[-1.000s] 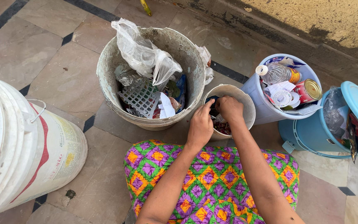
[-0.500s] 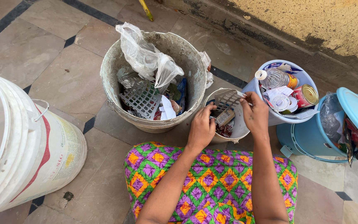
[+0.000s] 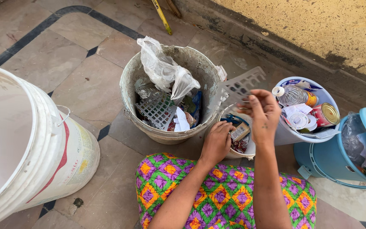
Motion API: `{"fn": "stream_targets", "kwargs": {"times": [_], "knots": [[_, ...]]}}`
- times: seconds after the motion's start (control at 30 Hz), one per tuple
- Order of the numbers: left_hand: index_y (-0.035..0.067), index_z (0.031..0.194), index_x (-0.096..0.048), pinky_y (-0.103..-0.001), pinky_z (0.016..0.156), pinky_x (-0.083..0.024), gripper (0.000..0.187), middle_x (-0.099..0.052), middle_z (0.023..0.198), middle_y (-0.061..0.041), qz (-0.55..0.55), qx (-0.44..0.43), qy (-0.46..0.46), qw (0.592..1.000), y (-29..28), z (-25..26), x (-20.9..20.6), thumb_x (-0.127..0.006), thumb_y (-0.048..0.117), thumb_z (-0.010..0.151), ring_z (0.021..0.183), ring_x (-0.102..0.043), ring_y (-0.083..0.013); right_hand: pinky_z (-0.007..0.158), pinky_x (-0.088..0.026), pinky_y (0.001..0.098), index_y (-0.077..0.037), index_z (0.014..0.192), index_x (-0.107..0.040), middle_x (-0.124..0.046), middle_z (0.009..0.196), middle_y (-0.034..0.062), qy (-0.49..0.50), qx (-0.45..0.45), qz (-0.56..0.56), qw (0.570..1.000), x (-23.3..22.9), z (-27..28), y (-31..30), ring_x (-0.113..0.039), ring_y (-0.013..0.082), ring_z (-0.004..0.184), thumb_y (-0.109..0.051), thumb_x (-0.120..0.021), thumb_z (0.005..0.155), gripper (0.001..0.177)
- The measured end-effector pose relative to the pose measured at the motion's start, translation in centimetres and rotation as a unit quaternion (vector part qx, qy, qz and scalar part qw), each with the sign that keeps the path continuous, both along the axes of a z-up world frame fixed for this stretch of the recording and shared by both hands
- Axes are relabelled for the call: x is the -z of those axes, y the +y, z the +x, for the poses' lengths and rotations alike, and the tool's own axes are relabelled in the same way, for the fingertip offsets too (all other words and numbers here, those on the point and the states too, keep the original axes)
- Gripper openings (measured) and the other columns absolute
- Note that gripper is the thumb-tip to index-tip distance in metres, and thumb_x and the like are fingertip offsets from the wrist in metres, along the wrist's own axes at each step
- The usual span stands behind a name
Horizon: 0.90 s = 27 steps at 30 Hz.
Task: The person sits on the floor and sorts mixed waste from a small white bucket into a larger bucket. They handle various items including plastic bags, food wrappers, foil, and paper, transferring them one by one.
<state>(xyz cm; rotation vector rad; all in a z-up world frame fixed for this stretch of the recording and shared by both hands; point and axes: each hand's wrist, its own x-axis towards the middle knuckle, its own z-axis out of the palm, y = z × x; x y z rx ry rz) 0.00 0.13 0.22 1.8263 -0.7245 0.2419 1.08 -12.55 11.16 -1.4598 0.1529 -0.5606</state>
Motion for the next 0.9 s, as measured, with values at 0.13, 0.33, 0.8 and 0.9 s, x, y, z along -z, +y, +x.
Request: {"fn": "stream_targets", "kwargs": {"times": [0.13,0.33,0.8,0.9], "knots": [[-0.003,0.115,-0.063,-0.049,0.111,-0.044,0.032,-0.067,0.127,-0.022,-0.016,-0.006,-0.003,1.0,0.3,0.2,-0.3,-0.06,-0.008,0.083,0.128,-0.058,-0.0411,0.077,-0.066,0.0342,-0.003,0.128,-0.057,-0.07,0.12,0.0086,0.086,-0.077,0.037,0.993,0.9,2.1,1.9,-0.075,0.0217,0.099,-0.006,-0.054,0.099,0.029],[-0.003,0.121,-0.061,-0.049,0.113,-0.043,0.042,-0.064,0.13,-0.024,-0.032,-0.02,0.038,0.999,0.0,0.4,-0.3,-0.055,-0.013,0.081,0.13,-0.057,-0.041,0.078,-0.065,0.0348,0.009,0.111,-0.065,-0.072,0.106,0.0139,0.126,-0.056,-0.047,0.989,5.5,1.3,-2.3,-0.075,0.0227,0.094,-0.005,-0.049,0.106,0.021],[-0.004,0.139,-0.051,-0.041,0.108,-0.051,0.057,-0.058,0.144,-0.023,-0.08,0.014,0.125,0.989,-0.3,0.3,-0.6,-0.04,-0.017,0.085,0.128,-0.06,-0.0376,0.089,-0.057,0.0429,-0.021,0.11,-0.074,-0.077,0.107,0.0053,0.445,-0.194,-0.612,0.624,13.0,2.4,-4.4,-0.072,0.0278,0.104,-0.028,-0.082,0.074,0.037],[-0.005,0.142,-0.049,-0.042,0.107,-0.051,0.058,-0.057,0.143,-0.023,-0.05,0.006,0.136,0.989,-0.3,0.4,-0.5,-0.042,-0.017,0.085,0.125,-0.061,-0.0365,0.081,-0.06,0.0454,-0.018,0.11,-0.074,-0.076,0.105,0.0103,0.406,-0.144,-0.659,0.617,13.9,2.3,-4.7,-0.073,0.0307,0.1,-0.027,-0.076,0.083,0.028]]}}
